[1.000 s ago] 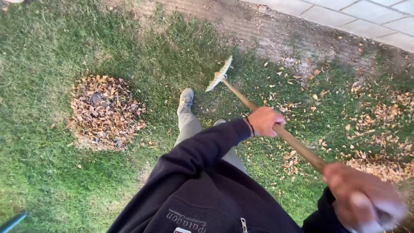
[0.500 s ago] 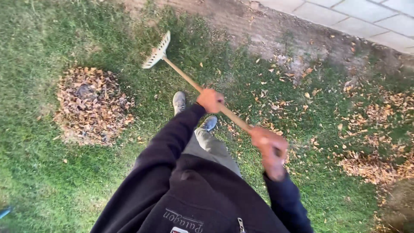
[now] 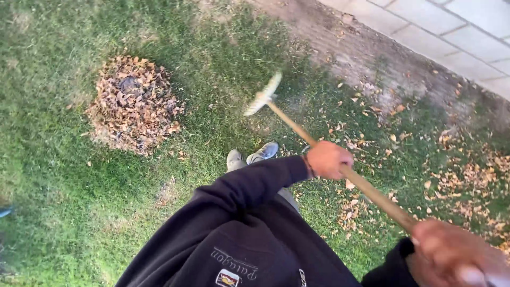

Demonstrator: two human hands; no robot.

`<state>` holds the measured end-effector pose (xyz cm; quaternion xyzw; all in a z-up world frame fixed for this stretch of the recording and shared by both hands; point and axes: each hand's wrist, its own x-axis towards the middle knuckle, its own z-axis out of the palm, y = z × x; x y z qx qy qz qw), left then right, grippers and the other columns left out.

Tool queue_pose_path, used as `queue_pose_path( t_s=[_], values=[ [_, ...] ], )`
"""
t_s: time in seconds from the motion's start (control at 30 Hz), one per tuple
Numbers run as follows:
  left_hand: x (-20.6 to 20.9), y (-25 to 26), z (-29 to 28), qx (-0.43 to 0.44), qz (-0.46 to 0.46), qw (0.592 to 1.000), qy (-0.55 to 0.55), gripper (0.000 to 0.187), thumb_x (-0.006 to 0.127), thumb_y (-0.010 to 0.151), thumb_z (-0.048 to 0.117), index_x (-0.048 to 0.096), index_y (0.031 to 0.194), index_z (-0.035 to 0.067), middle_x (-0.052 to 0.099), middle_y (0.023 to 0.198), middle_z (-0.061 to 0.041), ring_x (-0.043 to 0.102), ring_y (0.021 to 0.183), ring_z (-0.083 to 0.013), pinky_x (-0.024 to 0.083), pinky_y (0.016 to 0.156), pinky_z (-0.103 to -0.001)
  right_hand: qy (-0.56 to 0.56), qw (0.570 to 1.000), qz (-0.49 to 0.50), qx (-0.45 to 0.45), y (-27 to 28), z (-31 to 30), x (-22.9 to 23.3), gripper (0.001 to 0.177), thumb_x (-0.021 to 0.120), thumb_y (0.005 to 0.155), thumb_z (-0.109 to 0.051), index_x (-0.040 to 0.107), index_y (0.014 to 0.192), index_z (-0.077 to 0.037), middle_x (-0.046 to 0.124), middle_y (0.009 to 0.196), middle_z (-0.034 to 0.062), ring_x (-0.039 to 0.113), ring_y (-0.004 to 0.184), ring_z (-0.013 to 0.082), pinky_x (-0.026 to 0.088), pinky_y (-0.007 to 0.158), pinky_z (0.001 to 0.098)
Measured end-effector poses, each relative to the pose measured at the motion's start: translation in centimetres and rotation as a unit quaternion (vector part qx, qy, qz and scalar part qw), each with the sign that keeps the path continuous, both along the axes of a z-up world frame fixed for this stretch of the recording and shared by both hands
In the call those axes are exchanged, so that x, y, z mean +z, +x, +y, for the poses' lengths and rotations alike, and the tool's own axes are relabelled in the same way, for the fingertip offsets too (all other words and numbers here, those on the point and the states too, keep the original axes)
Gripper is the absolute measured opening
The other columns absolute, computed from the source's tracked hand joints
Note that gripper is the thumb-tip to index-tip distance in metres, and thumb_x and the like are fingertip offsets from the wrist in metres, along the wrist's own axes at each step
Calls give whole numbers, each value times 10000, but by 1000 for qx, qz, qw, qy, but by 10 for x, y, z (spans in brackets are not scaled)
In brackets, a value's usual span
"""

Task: The person uses a rake to gather dry leaves on a grassy lawn into a single pile. They repeatedly pull leaves from scattered areas toward a central spot, moving around the yard to collect more leaves into the growing pile.

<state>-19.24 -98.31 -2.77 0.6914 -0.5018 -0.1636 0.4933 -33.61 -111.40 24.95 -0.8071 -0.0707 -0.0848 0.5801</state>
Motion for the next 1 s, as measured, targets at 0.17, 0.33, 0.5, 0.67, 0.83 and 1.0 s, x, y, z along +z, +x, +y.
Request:
queue_pose_path(
  t_s=[0.17, 0.33, 0.5, 0.67, 0.83, 1.0],
  values=[
    [-61, 63, 117, 139, -56, 989, 18, 193, 745, 551, 188, 712, 741, 181, 696, 672, 49, 625, 544, -195, 510, 546, -358, 199, 966, -165, -22, 86, 85, -68, 322, 397, 977, -191, 439, 660, -224, 380, 493, -84, 272, 395, 78, 300, 383, 286],
    [-174, 37, 144, 190, -60, 974, 105, 205, 679, 677, 478, 564, 674, 308, 593, 599, 105, 694, 643, -179, 567, 624, -375, 83, 982, -72, -154, 41, 93, -141, 191, 623, 913, -207, 634, 775, -74, 678, 681, 110, 652, 573, 211, 611, 604, 371],
    [-131, -49, 56, 159, -56, 984, 63, 231, 717, 590, 473, 536, 661, 347, 571, 607, 164, 679, 618, -106, 555, 603, -298, -4, 959, -96, -267, 11, 122, -30, 257, 540, 821, -45, 493, 578, 24, 527, 539, 228, 603, 464, 345, 473, 443, 455],
    [-50, -105, 42, 5, 94, 994, -46, 222, 752, 573, 415, 590, 712, 357, 653, 682, 163, 717, 718, -150, 575, 647, -358, -36, 994, 67, -80, -27, 158, 66, 307, 479, 744, -88, 450, 452, -176, 461, 379, -55, 476, 346, 86, 514, 399, 238],
    [-99, -97, 82, -125, 10, 986, -111, 252, 668, 718, 532, 597, 833, 320, 652, 824, 122, 702, 774, -139, 586, 683, -305, 70, 992, -90, -49, -81, 138, 25, 323, 511, 840, -293, 533, 518, -276, 545, 420, -123, 472, 320, 49, 458, 359, 305],
    [-135, -29, 189, -37, -12, 999, -8, 320, 794, 717, 466, 684, 943, 268, 661, 775, 49, 719, 722, -236, 603, 701, -397, 424, 872, -246, -8, -38, 176, -97, 190, 540, 953, -17, 640, 801, 38, 646, 617, 49, 718, 744, 180, 609, 899, 259]
  ],
)
